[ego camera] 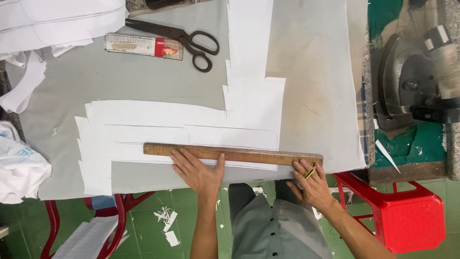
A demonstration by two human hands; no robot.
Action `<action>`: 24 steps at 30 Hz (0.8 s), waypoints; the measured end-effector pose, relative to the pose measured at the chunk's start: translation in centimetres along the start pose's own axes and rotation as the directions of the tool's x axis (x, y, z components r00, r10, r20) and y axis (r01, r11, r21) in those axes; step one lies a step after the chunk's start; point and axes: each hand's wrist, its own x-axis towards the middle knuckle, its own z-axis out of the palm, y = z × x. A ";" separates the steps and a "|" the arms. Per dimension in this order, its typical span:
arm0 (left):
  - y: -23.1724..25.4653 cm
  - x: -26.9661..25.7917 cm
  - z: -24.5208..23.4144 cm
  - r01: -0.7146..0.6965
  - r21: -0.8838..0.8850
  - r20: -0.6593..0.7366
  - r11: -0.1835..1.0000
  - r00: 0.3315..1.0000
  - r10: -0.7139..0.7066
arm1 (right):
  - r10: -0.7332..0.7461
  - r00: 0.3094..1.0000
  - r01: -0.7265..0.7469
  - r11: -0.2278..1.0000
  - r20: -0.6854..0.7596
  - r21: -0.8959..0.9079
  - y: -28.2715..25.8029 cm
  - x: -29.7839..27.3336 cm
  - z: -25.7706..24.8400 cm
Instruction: The person irons a large sheet of white paper on a table, then uses a ruler and pencil to draw straight lines and curved shapes on it. They then use scissors to cut the paper along the drawn lines, creating several rectangular and shaped pieces.
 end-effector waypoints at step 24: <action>-0.2 0.1 0.2 0.043 -0.016 0.048 0.999 0.998 -0.042 | 0.022 1.000 -0.022 0.999 0.019 -0.031 -0.1 0.4 -0.4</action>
